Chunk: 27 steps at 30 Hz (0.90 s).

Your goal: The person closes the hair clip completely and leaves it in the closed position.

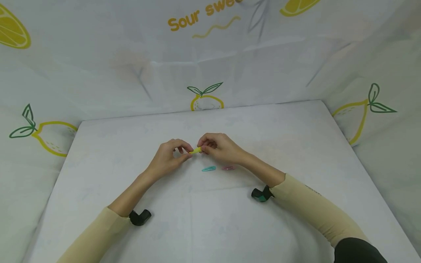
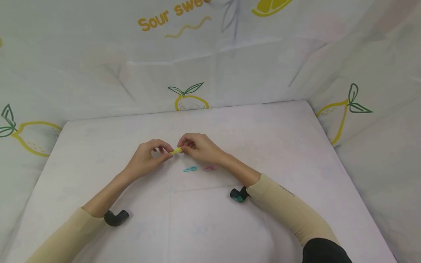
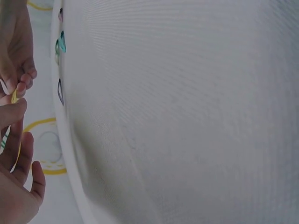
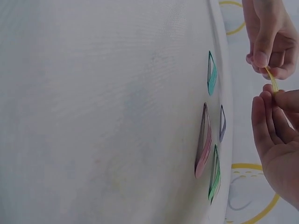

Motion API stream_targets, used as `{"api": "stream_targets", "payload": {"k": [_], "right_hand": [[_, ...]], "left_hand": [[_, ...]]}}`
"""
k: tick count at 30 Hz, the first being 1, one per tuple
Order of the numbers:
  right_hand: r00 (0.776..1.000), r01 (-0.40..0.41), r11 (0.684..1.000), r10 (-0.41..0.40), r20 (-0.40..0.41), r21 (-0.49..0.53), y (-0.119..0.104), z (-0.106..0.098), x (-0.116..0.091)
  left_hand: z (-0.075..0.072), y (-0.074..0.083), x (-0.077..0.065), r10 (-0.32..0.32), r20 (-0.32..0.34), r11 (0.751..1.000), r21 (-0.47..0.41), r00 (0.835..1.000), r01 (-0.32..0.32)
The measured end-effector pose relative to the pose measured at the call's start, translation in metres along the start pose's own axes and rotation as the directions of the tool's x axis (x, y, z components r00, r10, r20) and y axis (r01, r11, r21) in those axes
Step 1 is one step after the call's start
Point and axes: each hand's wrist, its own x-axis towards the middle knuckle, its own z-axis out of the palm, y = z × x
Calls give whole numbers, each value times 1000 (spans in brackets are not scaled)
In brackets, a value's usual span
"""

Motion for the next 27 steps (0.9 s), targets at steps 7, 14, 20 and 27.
{"api": "stream_targets", "payload": {"k": [7,14,20,27], "right_hand": [[1000,-10,1000,10,4,22,0,-1,0],[1000,-16,1000,16,8,-3,0,-2,-1],[1000,-13,999,14,9,-32,0,-3,-2],[1000,-16,998,17,20,-68,1,-5,-2]], "left_hand": [[1,-2,-1,14,-15,1000,-8,1000,-14],[2,-3,0,20,-16,1000,-14,1000,-20],[1,-1,1,6,-4,1000,-6,1000,-7],[2,-1,1,-8,11,1000,-3,1000,9]]}}
